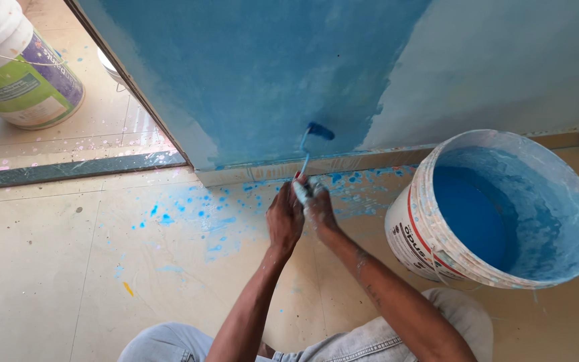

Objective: The person sits on the floor and paints a wall blue using a paint roller, dipping the roller into a bucket of blue paint and rolling it over the lower section of the wall, working along the wall edge.

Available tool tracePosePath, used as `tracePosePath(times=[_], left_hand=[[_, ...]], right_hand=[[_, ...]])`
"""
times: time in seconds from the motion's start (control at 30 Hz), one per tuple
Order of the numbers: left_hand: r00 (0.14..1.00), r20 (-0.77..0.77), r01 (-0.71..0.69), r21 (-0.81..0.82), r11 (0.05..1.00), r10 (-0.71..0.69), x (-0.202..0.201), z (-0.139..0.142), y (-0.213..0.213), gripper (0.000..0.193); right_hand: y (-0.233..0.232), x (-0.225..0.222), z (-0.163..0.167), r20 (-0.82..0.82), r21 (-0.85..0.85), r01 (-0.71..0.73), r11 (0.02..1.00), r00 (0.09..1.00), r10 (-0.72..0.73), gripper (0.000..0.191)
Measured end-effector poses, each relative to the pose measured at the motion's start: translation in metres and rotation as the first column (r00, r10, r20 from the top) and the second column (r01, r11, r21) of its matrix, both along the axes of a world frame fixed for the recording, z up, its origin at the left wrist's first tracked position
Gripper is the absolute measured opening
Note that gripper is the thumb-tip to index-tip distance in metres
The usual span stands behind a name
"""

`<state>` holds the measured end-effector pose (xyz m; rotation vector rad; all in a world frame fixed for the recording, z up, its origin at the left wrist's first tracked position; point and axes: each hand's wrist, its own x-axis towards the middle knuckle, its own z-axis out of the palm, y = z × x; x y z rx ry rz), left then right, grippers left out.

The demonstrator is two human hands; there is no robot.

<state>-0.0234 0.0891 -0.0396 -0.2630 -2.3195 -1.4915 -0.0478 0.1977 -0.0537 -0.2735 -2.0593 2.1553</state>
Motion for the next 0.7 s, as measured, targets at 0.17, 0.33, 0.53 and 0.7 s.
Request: tracePosePath(times=[0.17,0.33,0.53,0.7], left_hand=[[0.968,0.249,-0.057,0.234,0.971,-0.003,0.003,-0.02,-0.004,0.045],[0.986,0.147,0.007,0.396,0.918,-0.072,-0.007,-0.045,0.006,0.043],[0.981,0.189,-0.055,0.49,0.87,-0.045,0.01,-0.089,0.016,0.038],[0.94,0.34,-0.137,0.482,0.866,-0.041,0.014,-0.088,0.015,0.037]], right_hand=[[-0.02,0.005,0.006,-0.026,0.383,0.025,0.923,1.0,-0.016,0.03],[-0.014,-0.002,0.001,-0.003,0.517,0.037,0.855,0.999,-0.041,0.033],[-0.012,0.004,-0.044,0.163,0.577,-0.059,0.814,0.986,-0.044,0.038],[-0.015,0.005,-0.044,0.216,0.6,-0.091,0.795,0.975,-0.052,0.043]])
